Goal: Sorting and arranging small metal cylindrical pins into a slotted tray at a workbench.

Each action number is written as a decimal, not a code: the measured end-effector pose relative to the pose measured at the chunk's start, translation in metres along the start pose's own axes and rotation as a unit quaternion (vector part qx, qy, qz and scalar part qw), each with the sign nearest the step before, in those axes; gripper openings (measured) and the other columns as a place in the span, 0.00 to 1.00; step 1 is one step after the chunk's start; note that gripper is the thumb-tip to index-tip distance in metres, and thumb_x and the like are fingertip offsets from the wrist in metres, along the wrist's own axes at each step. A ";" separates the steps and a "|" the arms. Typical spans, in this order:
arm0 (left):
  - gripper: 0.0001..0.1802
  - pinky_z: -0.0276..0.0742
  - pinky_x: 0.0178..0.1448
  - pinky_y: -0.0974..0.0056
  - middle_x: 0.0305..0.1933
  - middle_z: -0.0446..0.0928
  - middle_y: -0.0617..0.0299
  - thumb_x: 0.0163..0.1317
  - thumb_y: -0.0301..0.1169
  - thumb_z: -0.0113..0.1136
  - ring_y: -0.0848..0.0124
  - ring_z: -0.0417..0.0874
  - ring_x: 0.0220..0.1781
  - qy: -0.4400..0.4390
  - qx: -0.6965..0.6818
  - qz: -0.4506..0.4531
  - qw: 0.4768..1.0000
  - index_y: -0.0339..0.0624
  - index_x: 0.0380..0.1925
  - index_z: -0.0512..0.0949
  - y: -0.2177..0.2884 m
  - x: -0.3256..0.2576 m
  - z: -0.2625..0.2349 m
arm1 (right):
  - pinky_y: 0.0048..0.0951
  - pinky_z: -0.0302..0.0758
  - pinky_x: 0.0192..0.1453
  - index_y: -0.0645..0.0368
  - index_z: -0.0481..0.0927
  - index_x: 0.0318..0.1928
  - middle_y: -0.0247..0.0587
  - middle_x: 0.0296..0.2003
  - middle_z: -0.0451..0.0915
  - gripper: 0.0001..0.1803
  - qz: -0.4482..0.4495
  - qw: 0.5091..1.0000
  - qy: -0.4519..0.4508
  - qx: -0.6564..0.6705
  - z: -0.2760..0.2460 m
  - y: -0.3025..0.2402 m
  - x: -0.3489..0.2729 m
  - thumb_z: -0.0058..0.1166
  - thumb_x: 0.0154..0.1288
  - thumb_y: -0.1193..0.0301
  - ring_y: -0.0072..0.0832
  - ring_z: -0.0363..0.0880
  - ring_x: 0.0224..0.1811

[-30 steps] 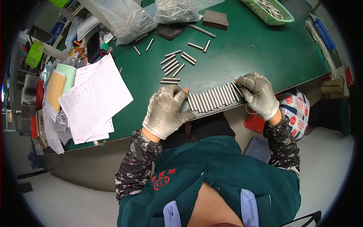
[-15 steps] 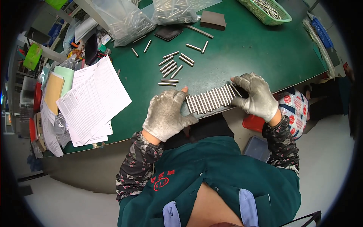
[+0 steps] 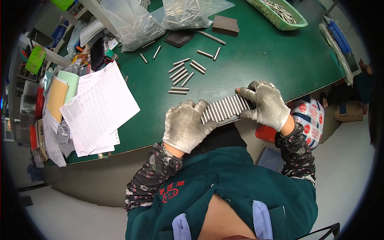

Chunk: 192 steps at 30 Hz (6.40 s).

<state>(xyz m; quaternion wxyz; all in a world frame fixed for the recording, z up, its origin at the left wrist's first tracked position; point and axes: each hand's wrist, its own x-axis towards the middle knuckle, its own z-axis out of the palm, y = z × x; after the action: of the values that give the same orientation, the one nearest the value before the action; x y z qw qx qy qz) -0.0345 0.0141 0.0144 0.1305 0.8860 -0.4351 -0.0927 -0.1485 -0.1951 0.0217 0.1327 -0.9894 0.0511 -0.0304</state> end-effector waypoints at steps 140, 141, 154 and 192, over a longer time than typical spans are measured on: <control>0.08 0.69 0.19 0.77 0.32 0.79 0.58 0.64 0.26 0.53 0.74 0.83 0.26 -0.141 -0.564 -0.095 0.808 0.33 0.41 0.73 -0.008 0.120 0.020 | 0.45 0.71 0.53 0.54 0.80 0.49 0.57 0.47 0.75 0.26 0.056 0.976 0.210 0.021 -0.003 0.053 0.051 0.60 0.45 0.61 0.49 0.73 0.47; 0.08 0.69 0.19 0.77 0.32 0.79 0.58 0.64 0.26 0.53 0.74 0.83 0.26 -0.142 -0.566 -0.086 0.808 0.33 0.41 0.73 -0.008 0.120 0.018 | 0.45 0.71 0.53 0.54 0.79 0.50 0.56 0.47 0.75 0.28 0.072 0.963 0.258 0.045 -0.003 0.062 0.056 0.61 0.45 0.60 0.49 0.73 0.47; 0.12 0.70 0.20 0.74 0.30 0.79 0.60 0.64 0.31 0.53 0.76 0.81 0.25 -0.127 -0.525 -0.109 0.835 0.34 0.42 0.75 -0.010 0.117 0.021 | 0.41 0.76 0.49 0.56 0.77 0.44 0.48 0.43 0.77 0.13 0.423 0.874 0.115 -0.209 -0.008 0.159 -0.018 0.50 0.57 0.70 0.42 0.76 0.49; 0.10 0.75 0.44 0.61 0.35 0.73 0.55 0.53 0.27 0.62 0.59 0.78 0.38 -0.082 -0.175 0.183 0.964 0.39 0.37 0.79 -0.009 0.095 0.002 | 0.42 0.74 0.37 0.57 0.80 0.28 0.43 0.25 0.78 0.09 0.160 0.979 0.106 0.064 0.006 0.009 -0.024 0.53 0.54 0.65 0.42 0.78 0.32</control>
<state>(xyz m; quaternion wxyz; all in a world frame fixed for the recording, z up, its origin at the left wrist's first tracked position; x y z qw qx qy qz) 0.0285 -0.0563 0.0048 0.2623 0.7439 -0.5760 -0.2147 -0.1729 -0.1995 0.0123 0.1925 -0.9490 0.2208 -0.1166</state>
